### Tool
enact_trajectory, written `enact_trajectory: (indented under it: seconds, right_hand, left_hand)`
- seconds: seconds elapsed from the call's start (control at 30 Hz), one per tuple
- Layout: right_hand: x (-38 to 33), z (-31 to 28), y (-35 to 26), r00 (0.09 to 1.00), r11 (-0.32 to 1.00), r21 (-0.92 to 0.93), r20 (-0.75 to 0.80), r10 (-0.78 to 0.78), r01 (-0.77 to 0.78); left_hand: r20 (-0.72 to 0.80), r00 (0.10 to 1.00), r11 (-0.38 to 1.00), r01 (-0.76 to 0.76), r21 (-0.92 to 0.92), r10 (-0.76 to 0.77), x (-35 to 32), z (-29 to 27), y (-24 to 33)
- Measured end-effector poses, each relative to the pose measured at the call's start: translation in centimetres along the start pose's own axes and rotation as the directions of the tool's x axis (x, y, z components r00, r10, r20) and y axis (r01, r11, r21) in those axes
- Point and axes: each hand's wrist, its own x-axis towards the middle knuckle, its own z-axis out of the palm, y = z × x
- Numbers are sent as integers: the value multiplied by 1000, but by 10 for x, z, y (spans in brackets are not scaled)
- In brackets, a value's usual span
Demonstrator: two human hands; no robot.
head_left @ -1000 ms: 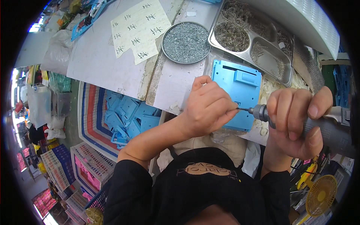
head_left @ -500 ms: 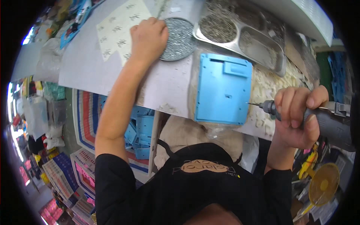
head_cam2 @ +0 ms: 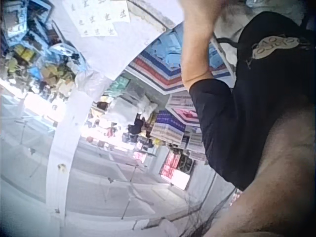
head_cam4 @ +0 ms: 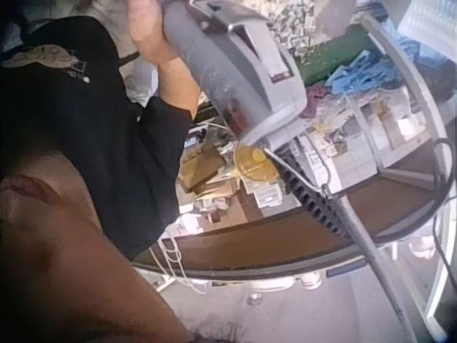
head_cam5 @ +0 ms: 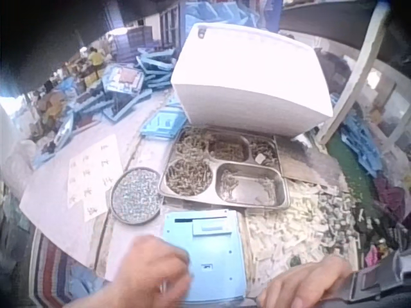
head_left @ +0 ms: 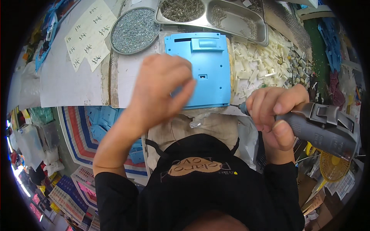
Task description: Assembling the internal components and housing of a blue electronic device using a soldering iron and an electric screwdriver.
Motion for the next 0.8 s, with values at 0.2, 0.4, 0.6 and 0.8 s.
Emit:
enact_trajectory:
  seconds: [0.2, 0.4, 0.6, 0.8]
  right_hand:
    - [2, -3, 10, 988, 998, 57, 151, -29, 20]
    - [11, 1, 22, 933, 981, -22, 311, -178, 195]
    - [47, -9, 2, 896, 979, 134, 399, -194, 152]
    - [47, 9, 29, 912, 967, -58, 352, -213, 248]
  left_hand:
    - [7, 997, 995, -78, -67, 78, -14, 23, 8]
    - [16, 996, 993, -82, -85, 84, -17, 29, 0]
    - [10, 998, 993, -66, -101, 67, -17, 29, 0]
    - [-12, 995, 987, -100, -125, 100, -18, 29, -1]
